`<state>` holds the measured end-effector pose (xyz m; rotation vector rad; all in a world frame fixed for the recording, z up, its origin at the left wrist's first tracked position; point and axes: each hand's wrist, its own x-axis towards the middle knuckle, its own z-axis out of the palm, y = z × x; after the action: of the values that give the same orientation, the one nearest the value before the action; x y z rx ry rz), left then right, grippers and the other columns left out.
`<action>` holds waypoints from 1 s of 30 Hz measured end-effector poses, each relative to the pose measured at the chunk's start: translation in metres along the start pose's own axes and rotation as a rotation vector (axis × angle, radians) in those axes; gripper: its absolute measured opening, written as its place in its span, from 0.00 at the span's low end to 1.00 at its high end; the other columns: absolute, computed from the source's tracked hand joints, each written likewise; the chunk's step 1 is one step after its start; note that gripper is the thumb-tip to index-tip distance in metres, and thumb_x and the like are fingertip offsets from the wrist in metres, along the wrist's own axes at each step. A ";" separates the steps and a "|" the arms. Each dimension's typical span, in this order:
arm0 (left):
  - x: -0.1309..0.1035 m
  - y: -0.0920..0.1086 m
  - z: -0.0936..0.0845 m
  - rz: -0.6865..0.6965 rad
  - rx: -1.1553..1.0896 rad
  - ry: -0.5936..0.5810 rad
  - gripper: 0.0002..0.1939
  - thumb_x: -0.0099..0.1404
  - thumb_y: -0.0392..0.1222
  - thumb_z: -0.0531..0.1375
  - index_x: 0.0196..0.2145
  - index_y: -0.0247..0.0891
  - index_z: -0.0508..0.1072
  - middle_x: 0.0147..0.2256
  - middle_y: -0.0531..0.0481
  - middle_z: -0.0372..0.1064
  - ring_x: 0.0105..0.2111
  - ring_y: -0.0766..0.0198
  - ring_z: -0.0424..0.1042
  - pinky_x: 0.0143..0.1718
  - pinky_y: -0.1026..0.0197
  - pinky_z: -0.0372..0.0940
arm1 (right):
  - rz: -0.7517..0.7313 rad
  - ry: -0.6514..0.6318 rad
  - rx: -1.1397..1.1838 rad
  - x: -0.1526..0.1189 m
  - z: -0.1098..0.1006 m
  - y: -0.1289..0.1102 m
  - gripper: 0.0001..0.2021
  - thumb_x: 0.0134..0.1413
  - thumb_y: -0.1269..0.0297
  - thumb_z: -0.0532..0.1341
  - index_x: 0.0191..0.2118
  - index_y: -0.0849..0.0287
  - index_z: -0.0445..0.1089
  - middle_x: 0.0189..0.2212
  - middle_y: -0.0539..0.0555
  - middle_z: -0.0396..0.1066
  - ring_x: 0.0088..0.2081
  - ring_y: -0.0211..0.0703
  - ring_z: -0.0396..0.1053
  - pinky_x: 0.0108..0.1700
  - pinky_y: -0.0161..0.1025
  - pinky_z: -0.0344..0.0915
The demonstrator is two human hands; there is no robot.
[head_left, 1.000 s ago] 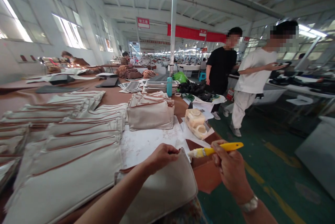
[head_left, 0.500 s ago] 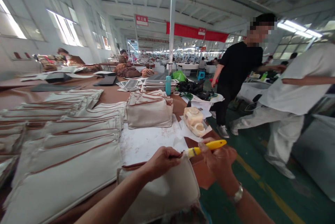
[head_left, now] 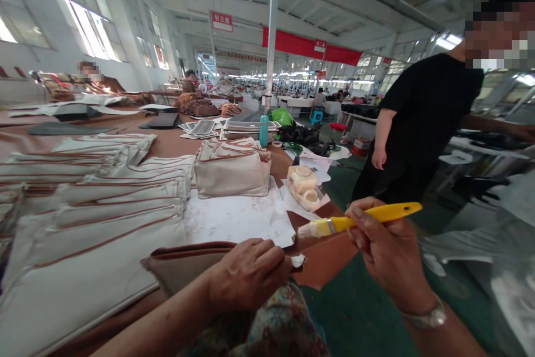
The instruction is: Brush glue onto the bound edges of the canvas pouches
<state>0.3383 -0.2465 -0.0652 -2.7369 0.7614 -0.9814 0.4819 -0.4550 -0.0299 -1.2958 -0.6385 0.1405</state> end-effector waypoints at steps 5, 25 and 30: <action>0.002 0.000 -0.008 0.101 0.028 0.043 0.12 0.72 0.34 0.48 0.36 0.35 0.70 0.26 0.50 0.64 0.24 0.62 0.61 0.24 0.56 0.55 | -0.028 -0.153 -0.199 -0.014 -0.001 -0.015 0.11 0.65 0.56 0.64 0.35 0.58 0.71 0.20 0.46 0.59 0.19 0.33 0.53 0.21 0.31 0.50; -0.005 0.011 -0.009 0.110 0.095 0.030 0.09 0.70 0.36 0.54 0.31 0.37 0.67 0.26 0.51 0.62 0.24 0.64 0.61 0.24 0.57 0.52 | -0.230 -0.423 -0.556 -0.028 0.005 -0.037 0.09 0.70 0.61 0.57 0.37 0.54 0.70 0.26 0.46 0.65 0.25 0.36 0.62 0.27 0.33 0.58; -0.016 0.019 -0.019 0.011 0.136 0.005 0.06 0.70 0.36 0.53 0.35 0.36 0.69 0.26 0.51 0.63 0.24 0.63 0.61 0.23 0.58 0.53 | -0.185 -0.571 -0.570 -0.039 0.004 -0.027 0.13 0.68 0.59 0.57 0.32 0.55 0.70 0.27 0.50 0.69 0.28 0.41 0.67 0.29 0.34 0.64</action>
<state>0.3072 -0.2542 -0.0648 -2.6125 0.6827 -0.9987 0.4407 -0.4767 -0.0188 -1.7486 -1.3522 0.1861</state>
